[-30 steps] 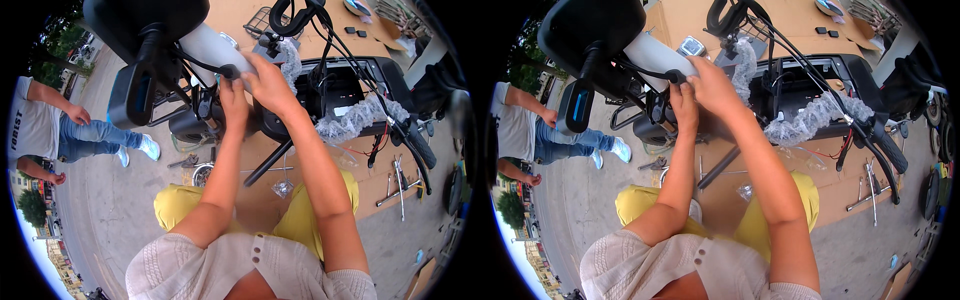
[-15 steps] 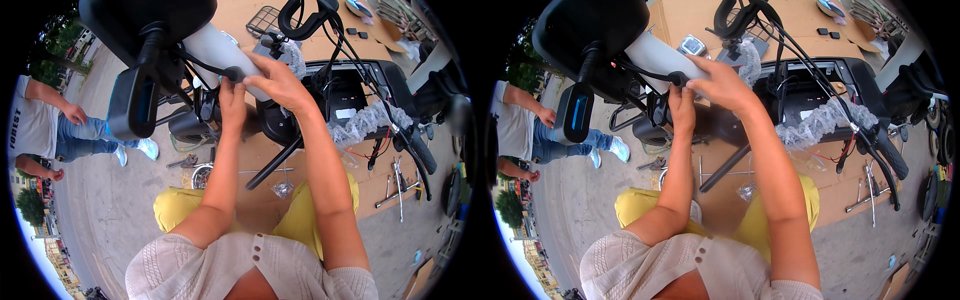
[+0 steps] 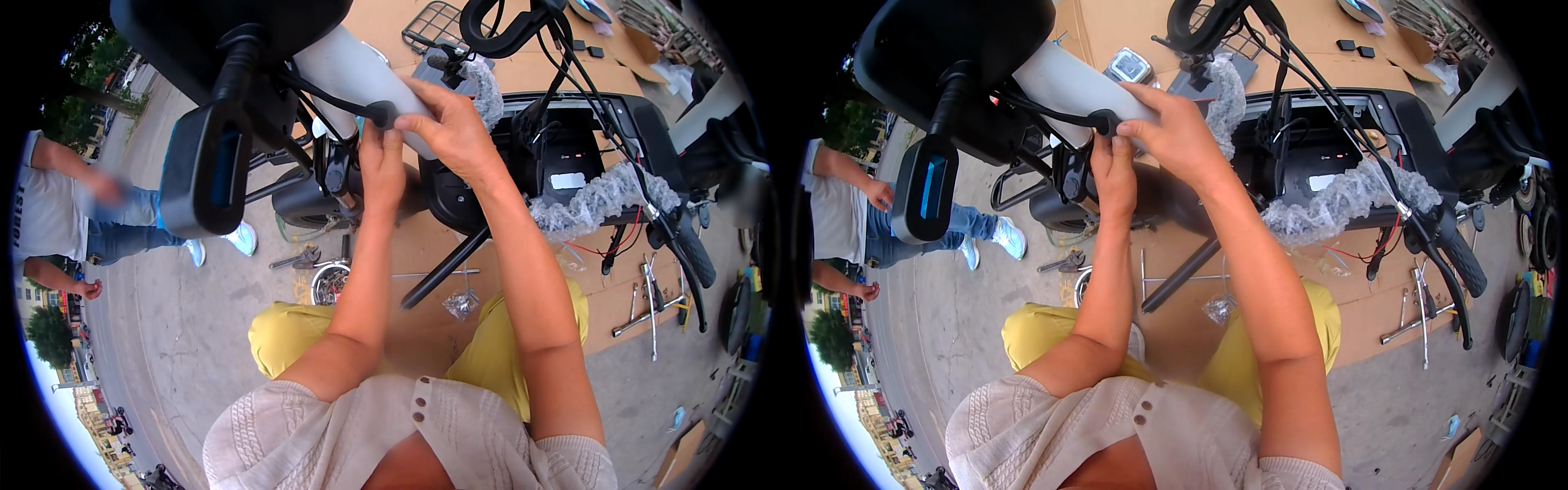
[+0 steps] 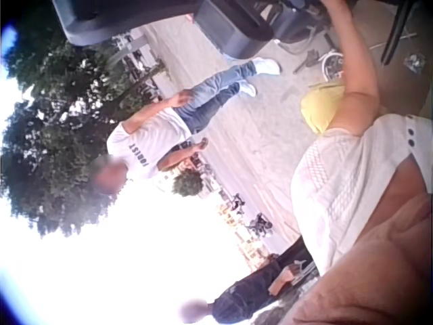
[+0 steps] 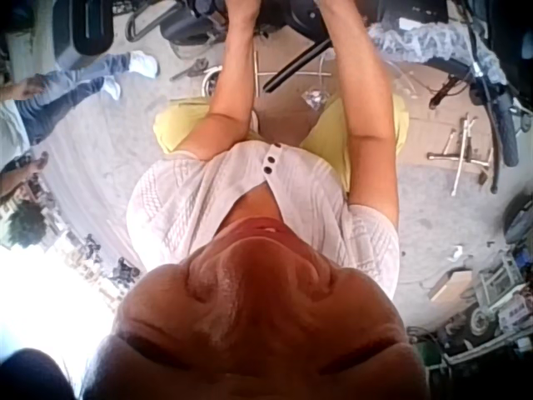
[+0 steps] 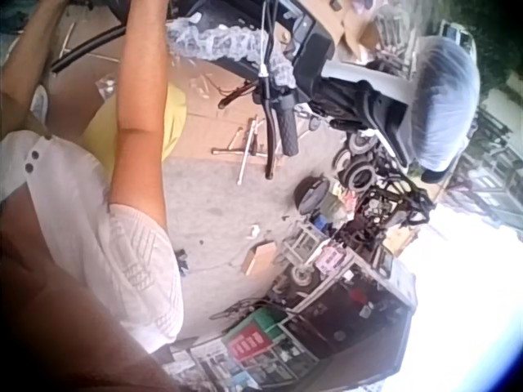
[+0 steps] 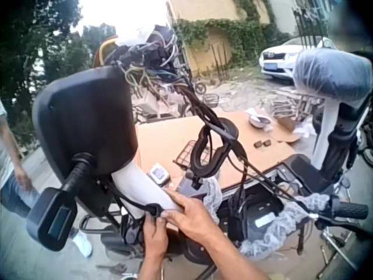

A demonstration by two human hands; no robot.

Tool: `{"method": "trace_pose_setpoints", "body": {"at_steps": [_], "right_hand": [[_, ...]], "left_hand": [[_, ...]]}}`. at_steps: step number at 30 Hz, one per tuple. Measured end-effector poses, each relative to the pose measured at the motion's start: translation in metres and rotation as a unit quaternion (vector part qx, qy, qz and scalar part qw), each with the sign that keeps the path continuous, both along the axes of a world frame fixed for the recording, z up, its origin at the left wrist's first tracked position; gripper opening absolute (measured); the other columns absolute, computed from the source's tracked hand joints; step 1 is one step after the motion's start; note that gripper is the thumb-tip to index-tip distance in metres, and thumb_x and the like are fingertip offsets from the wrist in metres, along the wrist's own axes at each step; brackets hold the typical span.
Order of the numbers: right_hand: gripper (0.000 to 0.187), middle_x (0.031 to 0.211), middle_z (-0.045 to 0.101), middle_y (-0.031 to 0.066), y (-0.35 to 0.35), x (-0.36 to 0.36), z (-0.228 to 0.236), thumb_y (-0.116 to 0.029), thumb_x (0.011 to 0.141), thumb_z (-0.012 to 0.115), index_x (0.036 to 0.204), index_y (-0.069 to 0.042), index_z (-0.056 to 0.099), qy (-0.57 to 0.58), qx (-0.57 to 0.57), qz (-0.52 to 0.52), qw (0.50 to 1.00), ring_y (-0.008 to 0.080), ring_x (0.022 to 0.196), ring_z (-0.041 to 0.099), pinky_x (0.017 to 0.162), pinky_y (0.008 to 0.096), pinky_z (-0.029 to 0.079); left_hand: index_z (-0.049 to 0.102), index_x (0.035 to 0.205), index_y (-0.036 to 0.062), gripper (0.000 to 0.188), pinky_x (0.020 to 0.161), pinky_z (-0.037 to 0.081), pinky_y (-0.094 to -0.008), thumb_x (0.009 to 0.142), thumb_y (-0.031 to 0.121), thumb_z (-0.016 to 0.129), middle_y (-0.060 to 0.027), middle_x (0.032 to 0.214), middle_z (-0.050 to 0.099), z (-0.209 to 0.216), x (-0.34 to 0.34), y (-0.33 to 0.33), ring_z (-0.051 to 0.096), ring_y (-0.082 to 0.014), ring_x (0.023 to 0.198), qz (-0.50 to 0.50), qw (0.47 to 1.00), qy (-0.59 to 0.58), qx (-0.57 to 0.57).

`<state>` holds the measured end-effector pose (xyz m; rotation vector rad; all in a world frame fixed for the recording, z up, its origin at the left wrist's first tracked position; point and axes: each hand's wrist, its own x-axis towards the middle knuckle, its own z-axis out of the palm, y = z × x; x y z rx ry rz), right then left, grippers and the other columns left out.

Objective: The person connects electrical wires to the handlebar assembly of an electric scooter. They then secure the wiring and components using zip ties and a screwdriver, tightening the fasteners to complete the assembly.

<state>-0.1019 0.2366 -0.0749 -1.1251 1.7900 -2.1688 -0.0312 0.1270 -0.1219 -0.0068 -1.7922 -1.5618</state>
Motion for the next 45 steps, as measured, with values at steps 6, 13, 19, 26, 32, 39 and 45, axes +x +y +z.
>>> {"method": "trace_pose_setpoints", "body": {"at_steps": [6,13,19,26,32,39,45], "right_hand": [[0.051,0.112,0.068,0.0164,-0.001,-0.001,0.006,-0.003,0.077,0.069,0.126,0.005,0.058,-0.046,0.011,0.017,0.999,0.0191,0.101,0.064,0.091,0.0308,0.048],[0.052,0.120,0.064,0.0150,0.002,-0.001,0.009,-0.005,0.079,0.066,0.129,0.005,0.055,-0.048,0.039,0.026,0.998,0.0191,0.109,0.060,0.096,0.0310,0.046],[0.057,0.129,0.060,0.0161,0.001,0.012,0.005,-0.009,0.083,0.062,0.138,0.002,0.049,-0.034,0.031,0.011,0.999,0.0190,0.117,0.055,0.101,0.0303,0.041],[0.060,0.135,0.054,0.0216,0.007,0.015,0.007,-0.005,0.089,0.056,0.145,0.003,0.037,0.080,0.118,-0.026,0.990,0.0245,0.122,0.055,0.102,0.0323,0.040],[0.061,0.135,0.052,0.0259,0.013,0.021,0.000,-0.004,0.091,0.053,0.148,0.002,0.031,0.242,0.207,-0.116,0.941,0.0315,0.126,0.052,0.103,0.0336,0.039],[0.055,0.133,0.052,0.0165,0.006,0.013,-0.011,-0.016,0.096,0.061,0.141,0.005,0.038,0.216,0.153,-0.107,0.958,0.0215,0.124,0.049,0.105,0.0327,0.037],[0.062,0.129,0.055,0.0148,0.018,-0.008,-0.023,-0.006,0.093,0.061,0.147,0.003,0.030,0.235,0.225,-0.092,0.941,0.0207,0.123,0.051,0.104,0.0338,0.039]], "left_hand": [[0.045,0.132,-0.0020,0.047,0.092,0.043,-0.0305,0.102,0.034,0.050,-0.0110,0.121,0.056,0.002,0.001,0.001,0.053,-0.0158,0.108,0.021,0.999,-0.005,-0.025],[0.052,0.125,-0.0040,0.043,0.090,0.045,-0.0300,0.099,0.030,0.057,-0.0102,0.110,0.063,-0.003,0.000,0.002,0.057,-0.0164,0.103,0.048,0.999,-0.001,0.012],[0.053,0.126,-0.0054,0.036,0.092,0.044,-0.0307,0.097,0.017,0.059,-0.0122,0.115,0.063,-0.002,-0.001,0.008,0.058,-0.0174,0.105,0.029,0.996,0.042,0.074],[0.056,0.124,-0.0050,0.035,0.094,0.044,-0.0296,0.091,0.003,0.056,-0.0111,0.119,0.064,-0.013,-0.009,0.005,0.060,-0.0167,0.107,0.103,0.994,0.030,-0.001],[0.053,0.130,-0.0031,0.042,0.095,0.045,-0.0328,0.093,0.016,0.058,-0.0156,0.120,0.063,-0.004,-0.002,0.004,0.059,-0.0216,0.111,-0.002,0.995,0.022,0.102],[0.044,0.140,-0.0032,0.052,0.104,0.037,-0.0322,0.099,0.027,0.054,-0.0148,0.131,0.056,-0.009,0.004,0.008,0.052,-0.0204,0.121,-0.031,0.992,0.028,0.115],[0.050,0.133,-0.0026,0.052,0.103,0.036,-0.0310,0.099,0.037,0.056,-0.0110,0.126,0.058,-0.011,-0.004,0.008,0.052,-0.0181,0.118,-0.069,0.986,0.041,0.148]]}}
